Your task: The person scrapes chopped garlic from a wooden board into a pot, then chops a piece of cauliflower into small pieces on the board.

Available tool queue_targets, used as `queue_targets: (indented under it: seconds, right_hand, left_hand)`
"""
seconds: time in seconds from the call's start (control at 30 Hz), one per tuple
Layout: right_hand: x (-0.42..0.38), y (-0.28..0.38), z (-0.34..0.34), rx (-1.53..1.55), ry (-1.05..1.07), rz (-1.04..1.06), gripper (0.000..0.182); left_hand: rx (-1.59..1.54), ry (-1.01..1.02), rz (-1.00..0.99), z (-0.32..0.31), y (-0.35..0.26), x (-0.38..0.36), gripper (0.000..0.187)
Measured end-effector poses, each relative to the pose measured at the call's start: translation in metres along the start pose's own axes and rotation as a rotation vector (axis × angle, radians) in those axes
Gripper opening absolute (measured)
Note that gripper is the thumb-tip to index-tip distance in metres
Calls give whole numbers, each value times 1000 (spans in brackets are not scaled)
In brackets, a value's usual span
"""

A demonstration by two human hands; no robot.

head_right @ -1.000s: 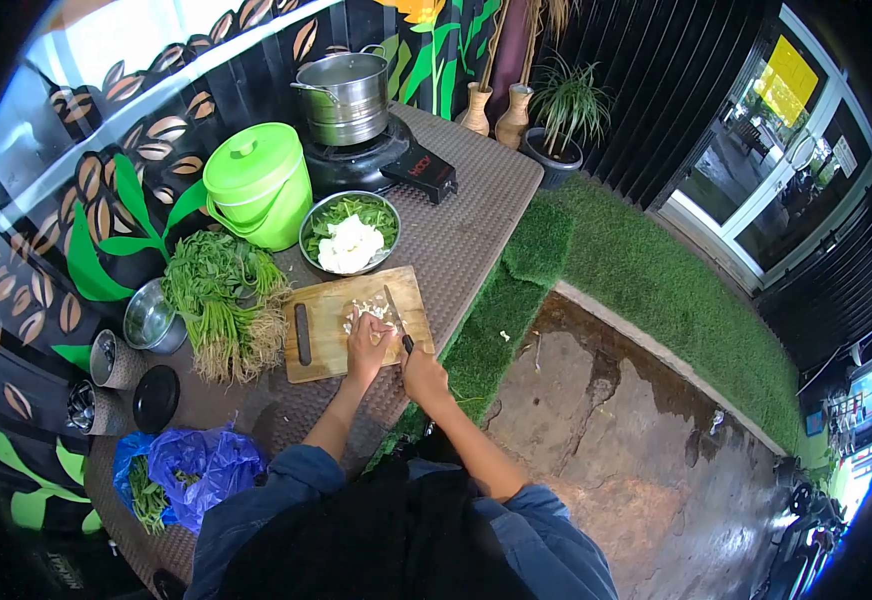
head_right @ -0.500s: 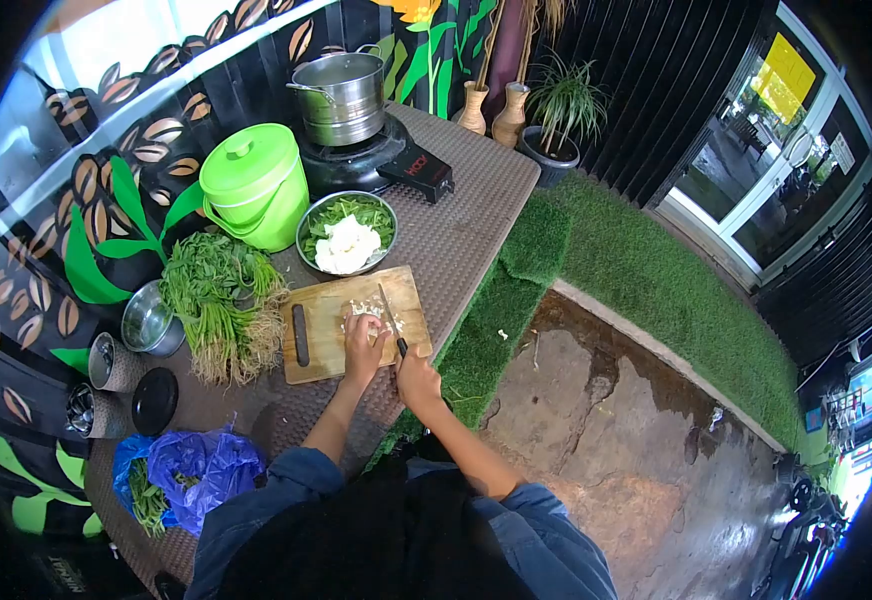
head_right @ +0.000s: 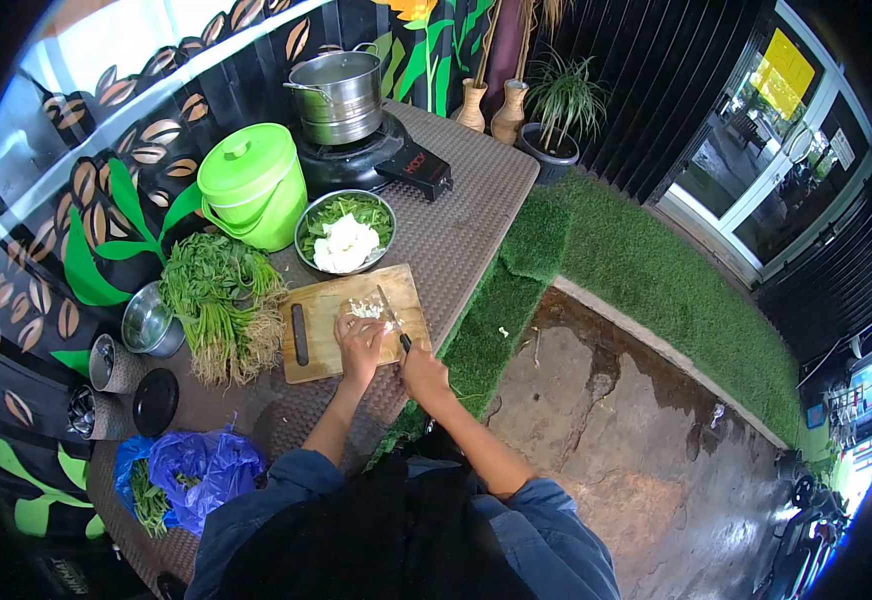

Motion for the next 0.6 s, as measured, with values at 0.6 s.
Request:
queue_targets:
  seconds: [0.6]
  right_hand:
    - [-5, 4, -23, 60, 26, -61, 35]
  left_hand:
    - [-16, -21, -18, 2, -1, -1, 6]
Point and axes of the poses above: each hand's wrist, its own x-axis towards the middle knuckle, its own z-axis out of the back of the hand, y = z × x, the point moved 5 cm from there along x, towards the middle knuckle, and after that the axes turned 4 degrees about x, right-handed, at the moved point
